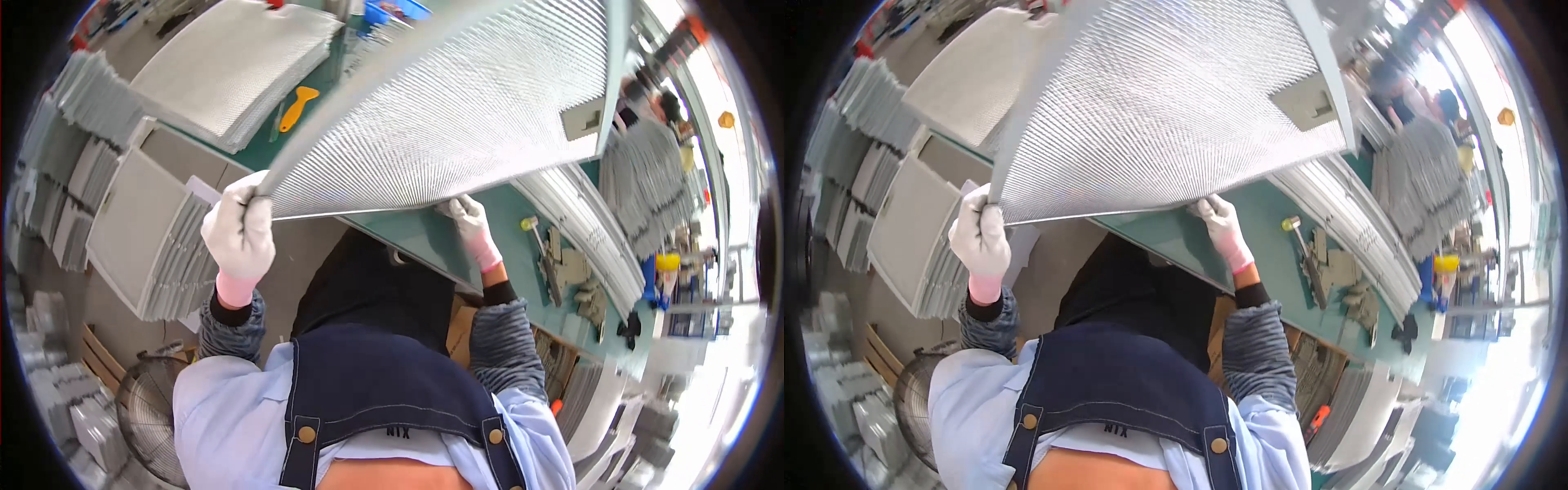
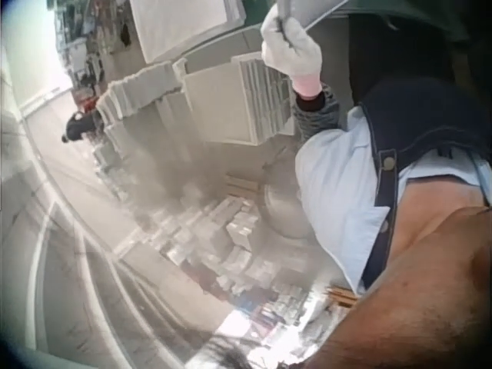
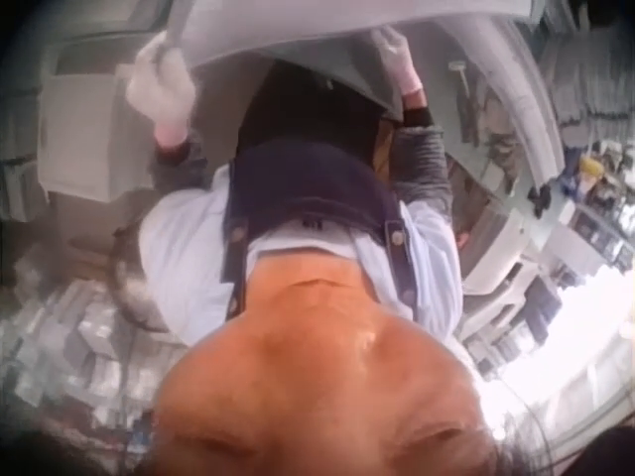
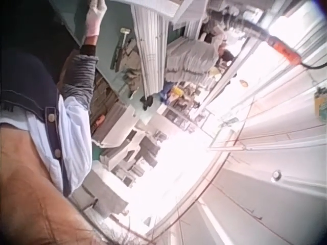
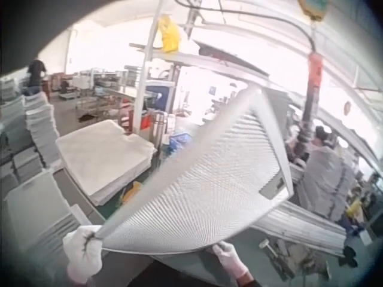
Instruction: The recorder assembles mesh air filters by fitting aluminum frames onto the mesh and securing them with a pneumatic screwdriver and small tools.
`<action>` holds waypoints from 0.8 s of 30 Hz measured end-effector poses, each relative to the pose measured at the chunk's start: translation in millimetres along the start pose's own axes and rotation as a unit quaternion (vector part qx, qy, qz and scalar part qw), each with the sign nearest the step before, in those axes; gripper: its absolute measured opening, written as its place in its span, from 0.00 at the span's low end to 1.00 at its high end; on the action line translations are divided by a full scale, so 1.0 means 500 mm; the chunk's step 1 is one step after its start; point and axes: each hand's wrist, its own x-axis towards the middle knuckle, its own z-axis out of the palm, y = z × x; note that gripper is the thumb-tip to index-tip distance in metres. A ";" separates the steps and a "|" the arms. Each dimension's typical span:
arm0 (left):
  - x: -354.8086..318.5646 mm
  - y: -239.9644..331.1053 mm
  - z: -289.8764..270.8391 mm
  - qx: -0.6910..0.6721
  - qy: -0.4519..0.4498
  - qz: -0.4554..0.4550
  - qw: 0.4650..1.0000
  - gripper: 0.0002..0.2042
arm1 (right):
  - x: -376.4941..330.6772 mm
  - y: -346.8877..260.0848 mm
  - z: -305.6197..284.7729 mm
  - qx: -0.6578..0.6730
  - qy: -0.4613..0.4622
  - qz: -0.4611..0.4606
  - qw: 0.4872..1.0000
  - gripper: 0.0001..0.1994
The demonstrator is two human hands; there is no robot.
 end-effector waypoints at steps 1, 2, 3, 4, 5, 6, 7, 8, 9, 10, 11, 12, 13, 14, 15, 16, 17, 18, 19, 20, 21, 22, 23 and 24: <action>-0.002 -0.013 -0.010 0.016 0.034 -0.036 0.999 0.07 | 0.002 0.006 -0.008 -0.083 -0.008 -0.032 0.996 0.10; -0.008 -0.038 -0.049 0.033 0.058 -0.100 0.993 0.08 | -0.002 0.003 0.005 -0.144 0.009 -0.028 0.989 0.13; -0.008 -0.070 -0.085 0.041 0.100 -0.137 0.985 0.08 | -0.007 0.012 -0.012 -0.149 0.006 0.016 0.989 0.11; 0.000 -0.091 -0.138 0.061 0.145 -0.168 0.973 0.09 | -0.007 0.004 -0.014 -0.103 -0.013 0.055 0.993 0.09; 0.003 -0.109 -0.186 0.062 0.187 -0.198 0.960 0.10 | -0.010 -0.003 0.001 -0.058 0.009 -0.019 0.998 0.14; -0.003 -0.138 -0.231 0.061 0.228 -0.229 0.944 0.12 | -0.016 -0.016 -0.020 -0.057 -0.031 0.009 0.998 0.19; -0.004 -0.156 -0.286 0.055 0.272 -0.234 0.932 0.14 | -0.022 -0.015 -0.036 -0.063 -0.011 0.001 0.998 0.18; -0.012 -0.188 -0.332 0.039 0.310 -0.237 0.920 0.16 | -0.024 0.004 -0.066 -0.041 0.012 -0.002 0.999 0.18; -0.042 -0.237 -0.401 0.016 0.354 -0.233 0.906 0.18 | -0.025 0.018 -0.078 -0.028 0.012 -0.008 0.999 0.18; -0.071 -0.254 -0.461 0.035 0.369 -0.228 0.900 0.18 | -0.023 0.023 -0.087 -0.021 0.012 -0.006 1.000 0.18; -0.098 -0.269 -0.506 0.066 0.398 -0.279 0.872 0.18 | -0.021 0.029 -0.094 -0.014 0.006 -0.002 1.000 0.18; -0.126 -0.288 -0.542 0.091 0.422 -0.329 0.840 0.19 | -0.021 0.033 -0.098 -0.009 0.007 0.004 1.000 0.18; -0.157 -0.314 -0.571 0.092 0.426 -0.326 0.839 0.19 | -0.020 0.039 -0.103 -0.007 0.003 0.000 1.000 0.18; -0.191 -0.347 -0.598 0.165 0.397 -0.359 0.829 0.18 | -0.019 0.045 -0.105 -0.010 0.006 -0.004 1.000 0.18; -0.230 -0.383 -0.632 0.240 0.363 -0.389 0.812 0.18 | -0.021 0.049 -0.101 -0.012 0.007 -0.006 1.000 0.17; -0.283 -0.427 -0.677 0.366 0.302 -0.433 0.766 0.17 | -0.021 0.053 -0.098 -0.006 0.000 -0.005 1.000 0.17; -0.310 -0.474 -0.639 0.449 0.240 -0.424 0.749 0.17 | -0.022 0.058 -0.105 -0.015 0.012 -0.011 1.000 0.17; -0.346 -0.518 -0.646 0.484 0.198 -0.418 0.743 0.17 | -0.018 0.067 -0.101 -0.010 0.013 -0.014 1.000 0.17; -0.381 -0.561 -0.606 0.499 0.187 -0.458 0.712 0.17 | -0.019 0.071 -0.099 -0.013 0.020 -0.015 1.000 0.17; -0.382 -0.599 -0.530 0.508 0.164 -0.504 0.679 0.15 | -0.027 0.060 -0.111 -0.037 0.043 -0.020 0.998 0.16; -0.420 -0.606 -0.668 0.601 -0.016 -0.432 0.673 0.14 | -0.016 0.060 -0.082 -0.015 0.027 -0.021 0.999 0.16; -0.428 -0.649 -0.595 0.603 -0.029 -0.415 0.681 0.13 | -0.025 0.056 -0.096 -0.037 0.059 -0.027 0.997 0.16; -0.441 -0.671 -0.581 0.647 -0.072 -0.347 0.675 0.12 | -0.027 0.057 -0.102 -0.039 0.057 -0.036 0.997 0.15; -0.454 -0.677 -0.659 0.716 -0.117 -0.286 0.626 0.11 | -0.027 0.052 -0.083 -0.016 0.045 -0.040 0.998 0.14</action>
